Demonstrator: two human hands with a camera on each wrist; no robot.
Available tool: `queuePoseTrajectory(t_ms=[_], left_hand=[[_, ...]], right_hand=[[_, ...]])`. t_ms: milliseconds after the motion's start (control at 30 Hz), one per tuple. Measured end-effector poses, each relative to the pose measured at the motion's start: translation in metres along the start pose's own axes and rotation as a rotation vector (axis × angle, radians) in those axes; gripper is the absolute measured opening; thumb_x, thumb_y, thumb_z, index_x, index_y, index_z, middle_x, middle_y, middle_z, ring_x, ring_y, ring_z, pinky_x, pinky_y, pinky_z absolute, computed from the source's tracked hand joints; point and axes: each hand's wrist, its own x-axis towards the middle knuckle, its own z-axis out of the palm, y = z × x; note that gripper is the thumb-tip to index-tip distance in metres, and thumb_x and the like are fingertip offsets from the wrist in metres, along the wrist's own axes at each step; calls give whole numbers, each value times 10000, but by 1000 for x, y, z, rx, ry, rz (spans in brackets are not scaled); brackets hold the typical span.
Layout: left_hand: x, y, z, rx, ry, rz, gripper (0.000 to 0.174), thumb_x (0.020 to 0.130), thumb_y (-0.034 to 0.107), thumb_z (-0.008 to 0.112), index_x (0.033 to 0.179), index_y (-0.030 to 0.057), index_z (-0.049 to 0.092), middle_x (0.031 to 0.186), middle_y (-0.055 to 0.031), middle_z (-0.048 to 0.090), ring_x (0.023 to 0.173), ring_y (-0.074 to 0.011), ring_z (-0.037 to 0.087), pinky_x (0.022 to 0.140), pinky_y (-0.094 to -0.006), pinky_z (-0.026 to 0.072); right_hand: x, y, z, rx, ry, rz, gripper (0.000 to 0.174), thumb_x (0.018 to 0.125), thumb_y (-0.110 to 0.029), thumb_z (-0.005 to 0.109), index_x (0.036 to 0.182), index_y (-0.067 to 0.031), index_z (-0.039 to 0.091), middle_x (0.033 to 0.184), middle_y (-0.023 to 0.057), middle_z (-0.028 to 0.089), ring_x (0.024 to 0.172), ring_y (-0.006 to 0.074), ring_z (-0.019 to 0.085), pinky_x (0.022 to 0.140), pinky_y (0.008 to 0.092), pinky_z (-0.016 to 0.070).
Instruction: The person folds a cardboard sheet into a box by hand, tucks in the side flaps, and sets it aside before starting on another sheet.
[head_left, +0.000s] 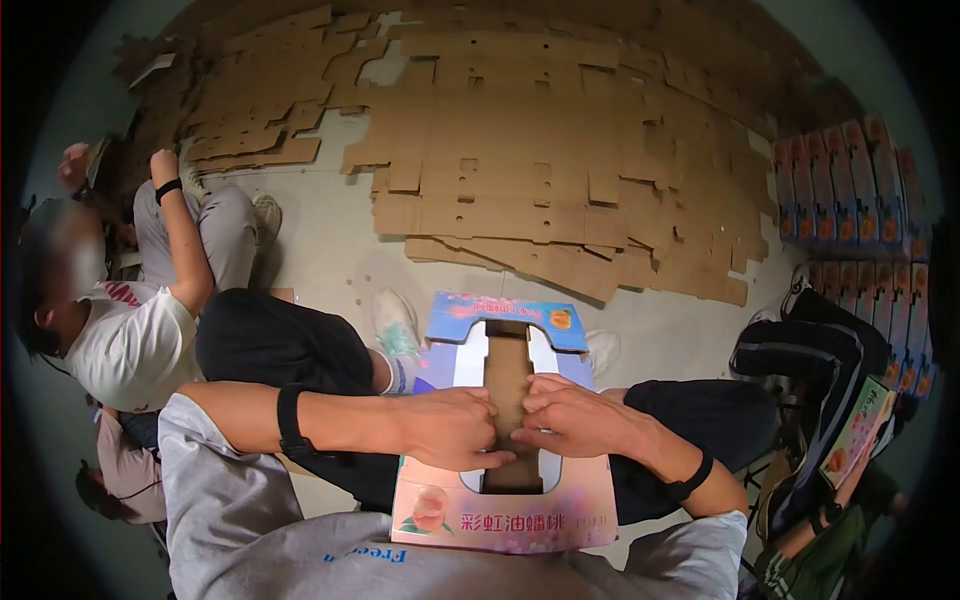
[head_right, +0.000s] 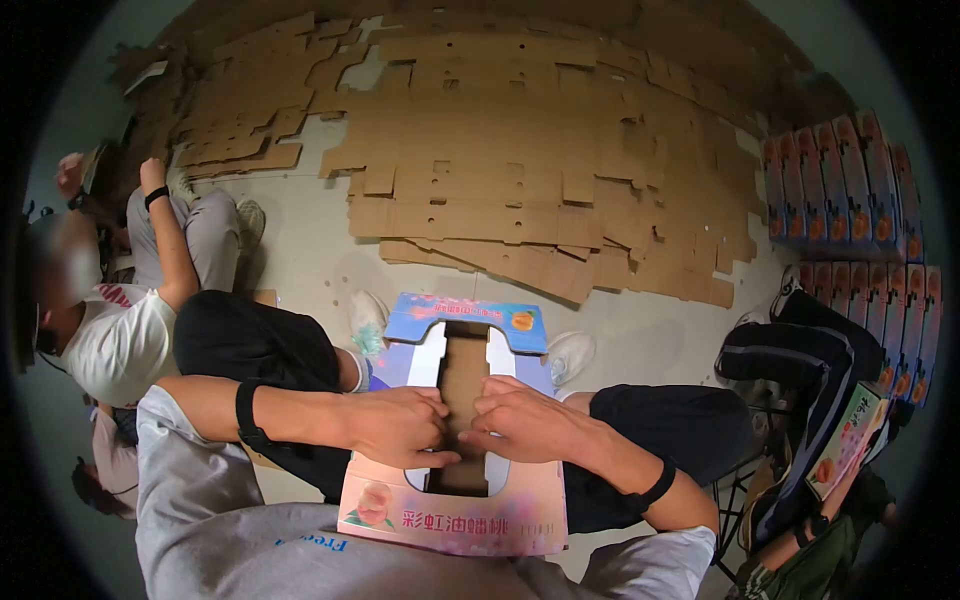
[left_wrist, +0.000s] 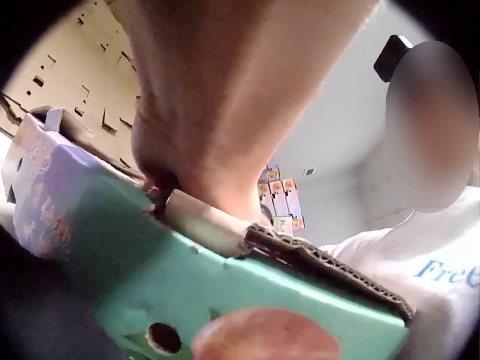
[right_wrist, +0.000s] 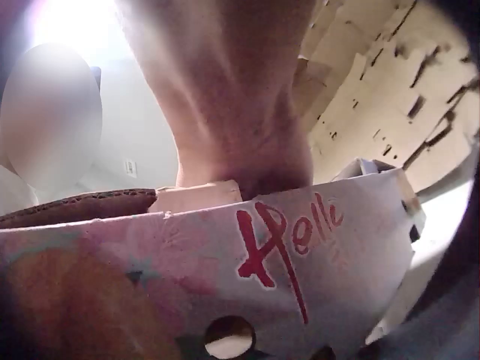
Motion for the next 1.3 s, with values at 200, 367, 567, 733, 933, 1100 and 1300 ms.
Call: queuePoseTrajectory(t_ms=[200,367,567,733,933,1100,1300], left_hand=[[5,-16,16,-192,209,16,413,1034,330,589,839,-5,732,869,-184,687,923,-336,634,985,-431,463],[25,-71,-2,-70,990,-349,219,919,178,656,1077,29,687,1049,-205,617,1044,-421,583,992,-527,458],[-6,-129,-37,-1189,591,-1013,939,957,600,638,1682,192,201,1624,-198,362,1422,-320,447,1135,-437,418],[20,-126,-6,-1346,702,-870,1130,907,617,687,1694,201,-9,1612,-150,398,1397,-282,517,1121,-437,460],[31,-111,-35,-1471,706,-541,916,957,532,653,1648,203,149,1557,-130,456,1403,-286,514,1133,-477,470],[34,-101,-47,-1370,812,-508,949,948,507,665,1666,235,107,1578,-137,418,1423,-288,490,1158,-471,449],[23,-92,-67,-1335,912,-384,1024,921,506,685,1680,238,52,1601,-181,374,1445,-325,460,1175,-487,411]], right_hand=[[2,22,15,-139,116,-69,240,927,-178,722,752,-15,745,779,109,584,894,297,581,972,403,484],[1,5,18,-128,29,-52,285,911,-166,713,674,-8,719,770,103,591,935,286,604,990,381,510],[1,5,15,-194,105,-117,312,894,-175,706,633,-3,703,728,80,595,917,259,588,952,372,500],[-5,-1,12,-206,105,-126,275,874,-142,721,641,2,697,726,80,568,948,276,610,1021,394,489],[-5,-3,-1,-390,319,-225,181,842,-100,723,707,9,672,751,81,568,908,266,600,1009,409,490],[-15,44,-61,-88,1365,418,199,900,-136,715,1074,-39,704,971,79,649,932,230,632,962,367,533],[-43,86,-65,1236,1071,636,406,1002,-351,705,1307,-97,620,1205,64,654,1088,150,652,931,320,551]])
